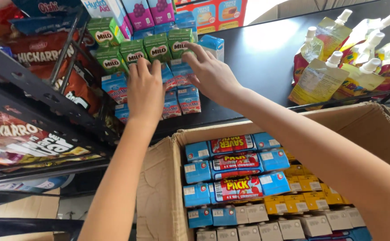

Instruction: Organize various beverage and snack items on store shelves from a cardboard box.

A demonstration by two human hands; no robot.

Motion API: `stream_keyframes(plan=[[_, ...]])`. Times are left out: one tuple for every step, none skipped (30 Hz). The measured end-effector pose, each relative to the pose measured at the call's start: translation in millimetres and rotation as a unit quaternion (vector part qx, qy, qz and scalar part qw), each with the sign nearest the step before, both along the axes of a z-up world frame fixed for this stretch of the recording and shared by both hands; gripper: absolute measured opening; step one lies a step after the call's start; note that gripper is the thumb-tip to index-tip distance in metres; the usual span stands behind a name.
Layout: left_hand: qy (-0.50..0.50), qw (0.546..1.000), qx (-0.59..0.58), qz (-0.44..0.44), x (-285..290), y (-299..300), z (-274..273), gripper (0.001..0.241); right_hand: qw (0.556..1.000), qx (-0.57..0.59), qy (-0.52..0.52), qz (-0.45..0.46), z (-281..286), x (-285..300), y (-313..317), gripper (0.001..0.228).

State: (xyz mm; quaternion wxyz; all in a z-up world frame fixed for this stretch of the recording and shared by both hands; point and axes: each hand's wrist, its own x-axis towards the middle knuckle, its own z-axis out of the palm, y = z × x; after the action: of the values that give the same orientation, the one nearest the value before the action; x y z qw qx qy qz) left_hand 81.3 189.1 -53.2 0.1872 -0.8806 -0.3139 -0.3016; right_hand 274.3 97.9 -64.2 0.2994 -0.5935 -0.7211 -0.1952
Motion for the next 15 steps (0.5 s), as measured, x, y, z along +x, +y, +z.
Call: stream_keyframes(plan=[[0.002,1.0,-0.01,-0.015,-4,-4,5,0.053,0.998,-0.033,0.049,0.023,-2,1,1,0.052],[0.006,0.999,-0.022,-0.03,-8,-9,8,0.054,0.992,-0.066,0.1,0.045,-5,1,1,0.05],[0.008,0.999,-0.025,-0.029,-13,-14,9,0.054,0.991,-0.07,0.102,0.046,-5,-1,-2,0.05],[0.0,0.999,-0.014,-0.045,-17,-18,11,0.055,0.992,-0.042,0.098,0.064,-3,-2,-5,0.053],[-0.007,0.998,-0.003,-0.062,-22,-23,14,0.055,0.992,-0.014,0.094,0.083,-1,-2,-7,0.056],[-0.009,0.998,-0.002,-0.061,-27,-33,24,0.055,0.992,-0.014,0.092,0.084,14,-7,-24,0.056],[-0.026,0.997,0.007,-0.075,-32,-43,33,0.054,0.991,-0.019,0.108,0.074,29,-12,-40,0.057],[-0.041,0.995,0.014,-0.088,-39,-53,41,0.053,0.99,-0.028,0.125,0.065,42,-18,-57,0.06],[-0.041,0.995,0.012,-0.086,-47,-71,53,0.053,0.989,-0.03,0.125,0.067,49,-17,-77,0.06],[-0.047,0.993,0.014,-0.106,-55,-88,66,0.052,0.988,-0.019,0.13,0.085,57,-15,-96,0.058],[-0.053,0.991,0.016,-0.126,-63,-106,78,0.05,0.985,-0.009,0.135,0.103,65,-13,-116,0.056],[-0.053,0.991,0.014,-0.125,-70,-127,89,0.05,0.985,-0.01,0.135,0.103,71,-14,-137,0.056],[-0.039,0.988,-0.046,-0.144,-77,-148,100,0.049,0.984,-0.05,0.141,0.094,76,-16,-158,0.056],[-0.026,0.981,-0.104,-0.163,-83,-168,111,0.048,0.982,-0.09,0.144,0.085,83,-17,-179,0.055],[-0.028,0.981,-0.105,-0.161,-89,-180,109,0.048,0.982,-0.091,0.143,0.087,80,-21,-196,0.055]])
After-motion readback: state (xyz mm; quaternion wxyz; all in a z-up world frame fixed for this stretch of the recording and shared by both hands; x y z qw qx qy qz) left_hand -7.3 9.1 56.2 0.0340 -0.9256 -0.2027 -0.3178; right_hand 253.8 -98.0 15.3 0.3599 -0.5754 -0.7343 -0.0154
